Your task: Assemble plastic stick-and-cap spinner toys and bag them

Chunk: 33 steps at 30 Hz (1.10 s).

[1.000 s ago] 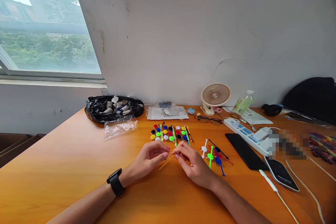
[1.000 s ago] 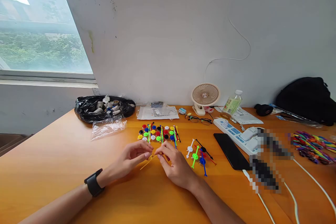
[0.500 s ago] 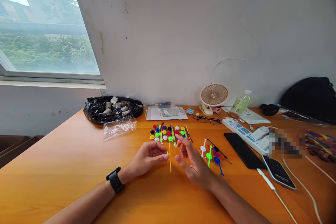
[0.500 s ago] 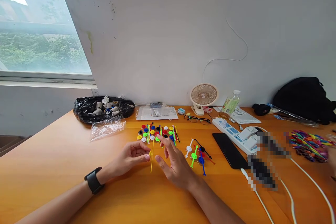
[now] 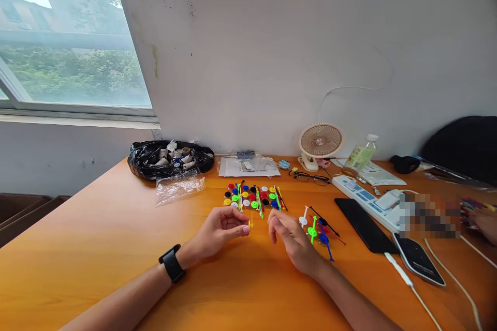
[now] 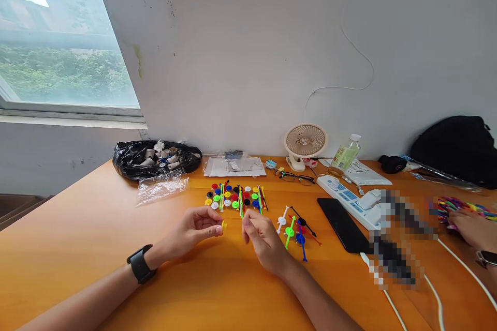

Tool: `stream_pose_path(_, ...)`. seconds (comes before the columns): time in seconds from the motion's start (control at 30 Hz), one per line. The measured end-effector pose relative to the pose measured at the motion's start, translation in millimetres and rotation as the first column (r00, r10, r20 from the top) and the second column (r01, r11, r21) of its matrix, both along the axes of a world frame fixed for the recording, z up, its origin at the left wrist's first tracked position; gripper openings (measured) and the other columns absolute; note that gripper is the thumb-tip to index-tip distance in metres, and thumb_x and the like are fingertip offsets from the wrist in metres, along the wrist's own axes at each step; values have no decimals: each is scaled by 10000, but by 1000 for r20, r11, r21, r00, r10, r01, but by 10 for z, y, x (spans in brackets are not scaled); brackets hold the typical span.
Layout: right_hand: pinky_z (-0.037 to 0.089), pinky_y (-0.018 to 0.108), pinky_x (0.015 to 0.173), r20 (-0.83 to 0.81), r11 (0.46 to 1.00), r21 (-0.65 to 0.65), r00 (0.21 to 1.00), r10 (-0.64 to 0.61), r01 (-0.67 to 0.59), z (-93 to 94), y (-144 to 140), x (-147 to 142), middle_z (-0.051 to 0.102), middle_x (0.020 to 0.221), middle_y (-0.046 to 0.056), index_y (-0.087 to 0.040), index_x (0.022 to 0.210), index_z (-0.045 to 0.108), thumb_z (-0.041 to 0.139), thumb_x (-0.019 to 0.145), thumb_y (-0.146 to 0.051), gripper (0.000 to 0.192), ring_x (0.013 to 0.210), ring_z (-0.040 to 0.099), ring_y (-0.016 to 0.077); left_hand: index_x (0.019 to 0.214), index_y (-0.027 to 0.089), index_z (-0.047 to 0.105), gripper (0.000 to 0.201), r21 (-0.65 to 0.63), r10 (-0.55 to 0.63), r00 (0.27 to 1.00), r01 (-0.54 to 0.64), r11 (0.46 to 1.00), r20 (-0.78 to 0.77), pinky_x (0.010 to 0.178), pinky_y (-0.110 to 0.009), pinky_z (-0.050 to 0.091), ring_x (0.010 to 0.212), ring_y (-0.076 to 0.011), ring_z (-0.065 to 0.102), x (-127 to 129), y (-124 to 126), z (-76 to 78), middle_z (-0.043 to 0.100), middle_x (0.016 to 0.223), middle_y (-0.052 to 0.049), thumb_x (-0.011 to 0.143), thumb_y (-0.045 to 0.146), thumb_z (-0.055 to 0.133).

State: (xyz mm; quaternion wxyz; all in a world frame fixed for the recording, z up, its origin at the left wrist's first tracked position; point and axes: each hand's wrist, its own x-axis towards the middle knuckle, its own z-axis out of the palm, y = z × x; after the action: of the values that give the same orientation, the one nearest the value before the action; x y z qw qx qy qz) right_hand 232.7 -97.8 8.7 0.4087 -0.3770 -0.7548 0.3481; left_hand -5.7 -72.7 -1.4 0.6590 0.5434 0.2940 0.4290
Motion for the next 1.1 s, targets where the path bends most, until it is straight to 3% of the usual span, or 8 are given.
stream_pose_path(0.17,359,296,670,94,999,-2,995,-33,33,13,6,-44,558,781,16,-194,822,596,457,1072,-477,402,727,495,163,934,119,711,299,23,1,1000,-1,1000,-9,795,-251,548,817,-125,666,-4,14,-34,710,904,-32,769,283,899)
stream_pose_path(0.4,351,274,597,79,998,-37,996,-48,51,-3,-7,-62,543,743,-5,-209,975,676,562,1021,-403,229,654,455,146,993,133,721,285,84,-23,1000,25,996,-16,830,-259,537,866,-137,656,-7,28,-44,705,956,-46,807,288,871)
stream_pose_path(0.6,360,280,594,75,999,2,996,-46,46,-11,-7,-52,605,788,24,-219,1010,739,572,999,-349,212,666,487,156,1017,145,716,270,118,-31,999,34,992,-24,829,-262,525,877,-147,647,-15,24,-70,706,958,-53,836,297,846)
stream_pose_path(1.1,372,273,602,76,1000,-14,997,-24,25,-26,-3,-55,592,789,22,-218,1064,755,589,995,-343,219,671,491,149,1020,152,710,273,129,-39,999,42,991,-23,844,-269,519,894,-151,649,-6,24,-65,706,969,-49,845,317,838)
